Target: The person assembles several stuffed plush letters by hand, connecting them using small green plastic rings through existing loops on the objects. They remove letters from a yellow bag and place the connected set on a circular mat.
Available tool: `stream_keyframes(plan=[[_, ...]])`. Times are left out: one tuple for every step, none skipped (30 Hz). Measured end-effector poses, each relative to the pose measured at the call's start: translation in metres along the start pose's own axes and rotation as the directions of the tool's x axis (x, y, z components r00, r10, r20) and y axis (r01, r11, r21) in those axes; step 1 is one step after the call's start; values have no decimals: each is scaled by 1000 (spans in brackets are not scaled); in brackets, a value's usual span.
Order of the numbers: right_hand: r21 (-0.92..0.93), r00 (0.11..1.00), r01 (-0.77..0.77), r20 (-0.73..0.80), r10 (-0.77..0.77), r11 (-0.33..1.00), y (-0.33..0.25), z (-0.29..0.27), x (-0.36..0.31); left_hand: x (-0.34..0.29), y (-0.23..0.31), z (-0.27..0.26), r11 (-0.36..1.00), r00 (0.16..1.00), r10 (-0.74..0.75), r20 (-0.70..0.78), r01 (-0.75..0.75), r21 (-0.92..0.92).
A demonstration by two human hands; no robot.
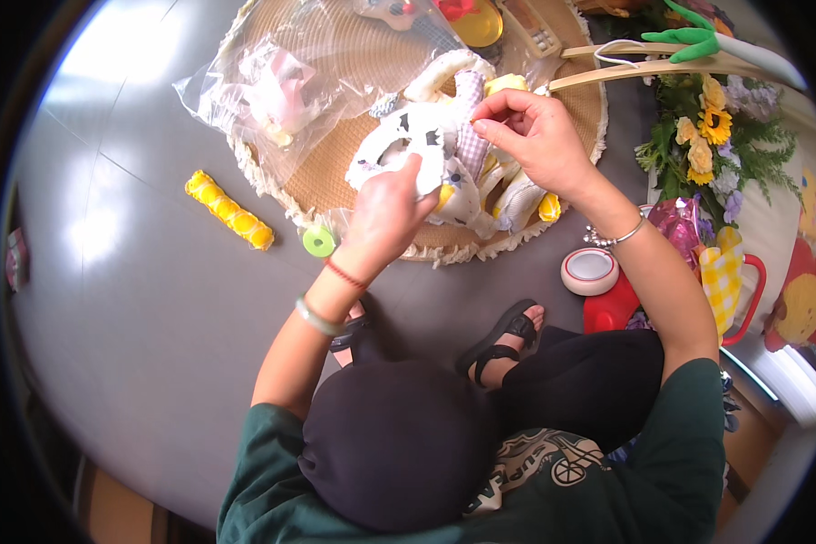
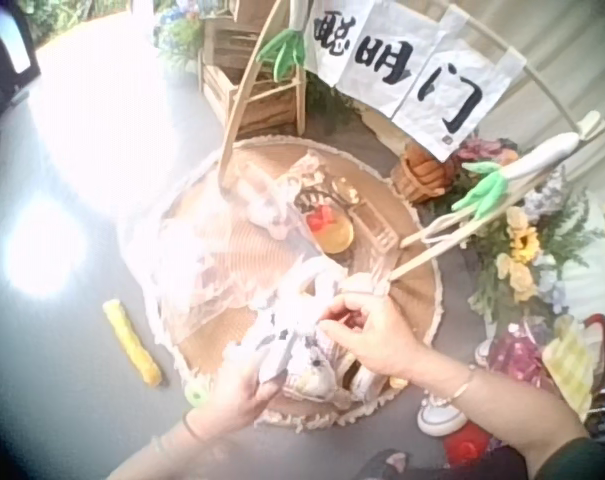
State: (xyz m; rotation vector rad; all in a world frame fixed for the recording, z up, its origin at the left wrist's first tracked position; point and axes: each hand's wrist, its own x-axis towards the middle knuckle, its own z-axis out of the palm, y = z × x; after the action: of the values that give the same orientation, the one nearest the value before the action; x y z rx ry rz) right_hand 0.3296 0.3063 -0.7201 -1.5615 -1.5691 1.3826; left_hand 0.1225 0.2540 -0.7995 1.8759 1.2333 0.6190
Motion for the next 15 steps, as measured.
stream_keyframes(plan=[[27, 999, 28, -17, -27, 999, -7, 0, 0, -2, 4, -17, 971, 999, -33, 7, 34, -236], [-2, 996, 84, -15, -84, 996, -15, -2, 0, -5, 5, -30, 836, 996, -88, 28, 89, -541], [-24, 989, 150, -3, -150, 988, -29, -1, 1, -14, 2, -47, 725, 979, -191, 71, 190, -662], [-48, 977, 212, 5, -212, 976, -41, -3, 3, -19, -2, -60, 584, 951, -279, 133, 278, -763], [-37, 968, 248, 46, -246, 968, -52, -5, 4, -23, -5, -73, 460, 928, -336, 162, 311, -832], [-6, 956, 290, 53, -290, 957, -62, -5, 6, -25, -6, -85, 327, 900, -389, 195, 333, -885], [25, 941, 332, 58, -333, 943, -72, -3, 7, -25, -5, -91, 252, 887, -419, 192, 317, -914], [56, 925, 372, 64, -375, 926, -81, -2, 8, -23, -10, -99, 209, 905, -374, 201, 293, -933], [41, 912, 400, 82, -402, 916, -88, -1, 8, -20, -7, -105, 159, 926, -324, 192, 254, -954], [99, 924, 356, 109, -366, 929, -92, 1, 9, -18, -3, -112, 107, 945, -273, 181, 217, -970], [154, 933, 310, 140, -331, 938, -95, 2, 10, -17, 4, -115, 107, 934, -321, 154, 197, -974], [206, 940, 257, 173, -293, 944, -97, 4, 10, -13, 19, -116, 104, 920, -368, 131, 180, -978], [340, 944, 149, 231, -236, 929, -100, 5, 9, -11, 29, -119, 101, 904, -414, 107, 162, -982], [333, 947, 92, 263, -186, 938, -103, 4, 8, -11, 27, -121, 72, 916, -381, 125, 165, -984], [323, 945, 35, 297, -137, 946, -106, 1, 6, -8, 25, -123, 43, 927, -348, 142, 167, -985]])
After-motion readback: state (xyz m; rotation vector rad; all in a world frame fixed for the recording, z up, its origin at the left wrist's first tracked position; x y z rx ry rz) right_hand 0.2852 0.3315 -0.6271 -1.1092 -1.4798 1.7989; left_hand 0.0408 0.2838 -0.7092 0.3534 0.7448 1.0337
